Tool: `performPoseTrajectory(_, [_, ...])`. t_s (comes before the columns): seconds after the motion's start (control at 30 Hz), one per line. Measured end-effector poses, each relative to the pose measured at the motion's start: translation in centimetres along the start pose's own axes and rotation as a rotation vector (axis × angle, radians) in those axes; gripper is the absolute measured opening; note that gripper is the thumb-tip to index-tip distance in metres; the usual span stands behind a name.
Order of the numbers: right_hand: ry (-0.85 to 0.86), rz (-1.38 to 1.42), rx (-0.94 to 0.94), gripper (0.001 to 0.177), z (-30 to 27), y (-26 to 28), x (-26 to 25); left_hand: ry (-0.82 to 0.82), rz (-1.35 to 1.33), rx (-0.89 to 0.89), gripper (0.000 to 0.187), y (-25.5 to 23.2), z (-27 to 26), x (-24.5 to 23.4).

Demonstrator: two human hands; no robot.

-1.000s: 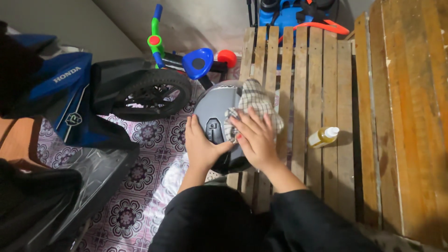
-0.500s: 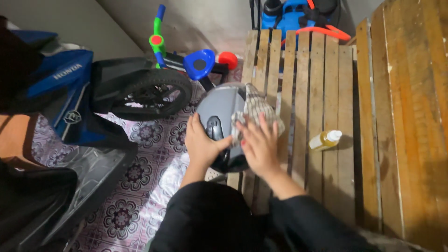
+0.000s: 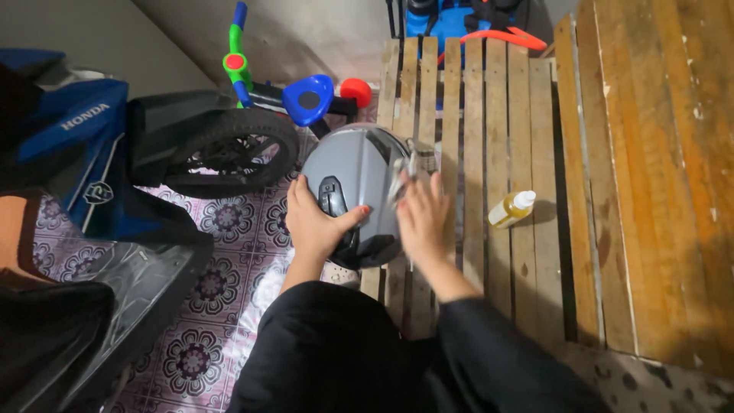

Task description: The person cleans a gray motorcycle helmet by applying liquid from a small bottle and wiping the surface with a cloth. They rotate the helmet to clean multiple sides, then place it on a white cabinet shelf next to another helmet.

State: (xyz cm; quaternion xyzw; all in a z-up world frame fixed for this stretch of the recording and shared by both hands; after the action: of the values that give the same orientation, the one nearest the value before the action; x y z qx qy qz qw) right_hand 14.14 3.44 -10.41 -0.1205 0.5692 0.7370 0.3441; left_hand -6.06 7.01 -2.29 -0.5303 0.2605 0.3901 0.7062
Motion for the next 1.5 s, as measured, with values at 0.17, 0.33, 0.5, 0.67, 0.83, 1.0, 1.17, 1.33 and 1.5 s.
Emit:
performPoseTrajectory(0.17, [0.018,-0.083,-0.158,0.053,-1.5,2.3,-0.5,-0.029,-0.008,0.036,0.127,1.1,0.1,0.8])
performPoseTrajectory(0.33, [-0.078,0.035,-0.024,0.045,1.6,-5.1,0.9,0.016,-0.094,0.023,0.126,2.8,0.6,0.7])
performPoseTrajectory(0.5, [-0.098,-0.24,0.117,0.061,-2.4,-9.1,-2.2,-0.035,-0.007,0.109,0.118,2.0,0.4,0.4])
performPoseTrajectory(0.67, [-0.389,-0.225,0.079,0.05,-5.3,-7.1,-7.7,-0.053,-0.063,0.137,0.091,0.0,-1.0,0.5])
performPoseTrajectory(0.83, [-0.518,-0.29,0.048,0.045,-4.3,-7.0,-10.5,-0.157,0.088,0.288,0.066,-1.4,-2.2,1.9])
performPoseTrajectory(1.0, [-0.658,-0.242,0.106,0.056,-3.7,-8.5,-11.6,-0.168,0.19,0.295,0.067,-3.0,-3.0,1.9])
performPoseTrajectory(1.17, [-0.595,-0.007,0.27,0.091,-2.3,-11.7,-11.8,-0.004,0.224,0.196,0.1,-5.4,-3.7,0.7])
performPoseTrajectory(1.33, [-0.356,-0.007,0.303,0.079,-0.8,-14.9,-10.6,0.03,0.213,0.195,0.11,-5.6,-3.5,0.3])
performPoseTrajectory(1.5, [-0.226,0.172,0.164,0.07,0.0,-12.7,-10.8,0.034,0.207,0.186,0.111,-5.5,-3.3,0.6])
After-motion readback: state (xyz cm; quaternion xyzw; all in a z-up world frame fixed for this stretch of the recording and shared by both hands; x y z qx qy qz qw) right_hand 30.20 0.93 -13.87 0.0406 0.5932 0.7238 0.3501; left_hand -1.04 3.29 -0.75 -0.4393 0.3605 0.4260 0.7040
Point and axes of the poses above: each hand's wrist, its own z-axis towards the middle knuckle, its own x-axis out of the palm, y = z × x, the point moved 3 cm from there along z, towards the middle knuckle, and after that the axes turned 5 degrees about x, right-handed, at the moved point
